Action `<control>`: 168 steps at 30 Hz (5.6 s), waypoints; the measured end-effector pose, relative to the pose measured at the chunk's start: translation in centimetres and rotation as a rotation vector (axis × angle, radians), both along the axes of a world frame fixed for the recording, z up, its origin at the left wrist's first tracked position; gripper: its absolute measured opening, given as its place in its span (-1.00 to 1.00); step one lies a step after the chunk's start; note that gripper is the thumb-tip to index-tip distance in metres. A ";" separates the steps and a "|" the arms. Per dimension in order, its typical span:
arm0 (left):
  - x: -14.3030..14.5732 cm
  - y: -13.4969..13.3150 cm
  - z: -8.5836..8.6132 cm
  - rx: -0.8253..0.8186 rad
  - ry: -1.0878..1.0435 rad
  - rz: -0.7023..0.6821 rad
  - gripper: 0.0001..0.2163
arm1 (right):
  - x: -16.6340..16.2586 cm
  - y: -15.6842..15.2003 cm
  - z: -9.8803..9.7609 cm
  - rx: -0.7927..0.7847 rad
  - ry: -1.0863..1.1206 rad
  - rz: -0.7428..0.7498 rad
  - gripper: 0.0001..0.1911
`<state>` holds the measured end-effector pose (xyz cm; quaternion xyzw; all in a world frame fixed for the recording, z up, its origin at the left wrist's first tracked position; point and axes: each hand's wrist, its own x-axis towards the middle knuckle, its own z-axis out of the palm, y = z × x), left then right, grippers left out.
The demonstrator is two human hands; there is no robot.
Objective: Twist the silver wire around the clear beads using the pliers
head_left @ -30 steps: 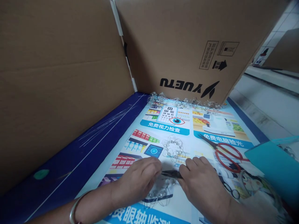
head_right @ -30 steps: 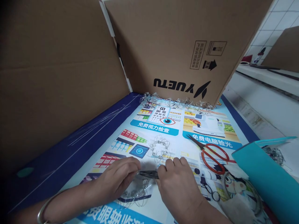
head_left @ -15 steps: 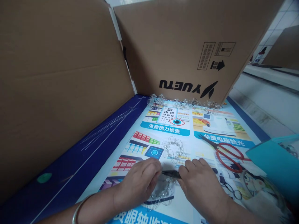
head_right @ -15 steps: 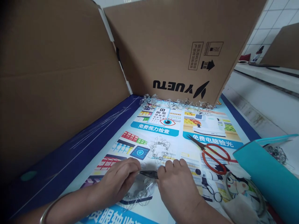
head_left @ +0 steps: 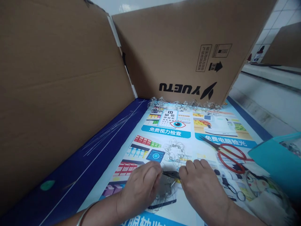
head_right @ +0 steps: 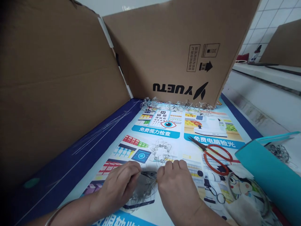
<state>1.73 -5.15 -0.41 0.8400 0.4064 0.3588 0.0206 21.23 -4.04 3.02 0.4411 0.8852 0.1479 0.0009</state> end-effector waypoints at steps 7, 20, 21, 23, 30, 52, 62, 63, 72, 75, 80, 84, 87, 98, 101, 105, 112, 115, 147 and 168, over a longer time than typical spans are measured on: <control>0.2 -0.1 -0.1 -0.013 -0.034 0.026 -0.89 | -0.1 0.2 0.3 -0.045 -0.009 0.008 -0.86; -0.3 0.1 0.0 -0.312 -0.215 -0.085 -0.88 | 1.0 0.9 -1.0 -0.128 0.162 0.021 -0.92; -0.3 0.1 0.1 -0.308 -0.225 -0.088 -0.88 | 1.0 0.9 -1.0 -0.122 0.173 0.019 -0.93; -0.4 0.1 0.1 -0.287 -0.249 -0.089 -0.87 | 1.1 0.9 -0.8 -0.097 0.189 0.014 -0.93; -0.5 0.2 0.2 -0.200 -0.260 -0.100 -0.82 | 1.2 0.8 -0.3 -0.018 0.176 0.009 -0.89; 0.3 -0.2 0.4 -0.100 -0.219 -0.049 -0.84 | 0.5 0.2 0.3 0.002 0.133 0.002 -0.93; 0.5 -0.2 0.5 0.046 -0.169 0.001 -0.82 | 0.0 -0.1 1.3 0.073 0.114 -0.015 -0.87; 0.5 -0.1 0.5 0.069 -0.158 0.005 -0.82 | -0.1 -0.1 1.5 0.087 0.108 -0.022 -0.87; 0.8 0.2 0.3 0.199 -0.103 0.066 -0.82 | -0.6 -0.2 2.3 0.102 0.086 -0.044 -0.89; 0.8 0.1 0.4 0.192 -0.100 0.061 -0.84 | -0.6 -0.4 2.4 0.091 0.076 -0.052 -0.91; 0.9 0.2 0.5 0.210 -0.103 0.079 -0.84 | -0.6 -0.5 2.3 0.070 0.069 -0.046 -0.97; 0.9 0.1 0.5 0.194 -0.093 0.098 -0.84 | -0.7 -0.4 2.1 0.067 0.070 -0.041 -0.95; 0.8 0.1 0.4 0.174 -0.091 0.103 -0.84 | -0.7 -0.3 2.0 0.053 0.074 -0.031 -0.95; 0.7 0.2 0.4 0.127 -0.103 0.101 -0.87 | -0.4 0.1 1.7 0.006 0.074 -0.003 -0.90; 0.7 0.4 0.4 0.111 -0.109 0.099 -0.88 | -0.4 0.1 1.7 -0.015 0.065 -0.006 -0.89; 0.7 0.4 0.4 0.077 -0.122 0.058 -0.88 | -0.2 0.3 1.5 -0.060 0.055 -0.007 -0.87; 0.5 0.1 0.2 -0.030 -0.143 0.039 -0.88 | 0.2 0.5 0.5 -0.086 0.082 0.014 -0.86; 0.6 0.2 0.1 -0.065 -0.132 0.036 -0.87 | 0.3 0.8 0.3 -0.074 0.087 0.017 -0.87; -1.3 0.8 0.7 -0.241 -0.528 -0.238 -0.86 | 4.0 0.5 -2.6 -0.168 0.522 -0.022 -0.95; -1.4 1.1 1.5 -0.217 -0.376 0.079 -0.92 | 3.5 0.3 -2.3 -0.198 0.418 -0.134 -0.86</control>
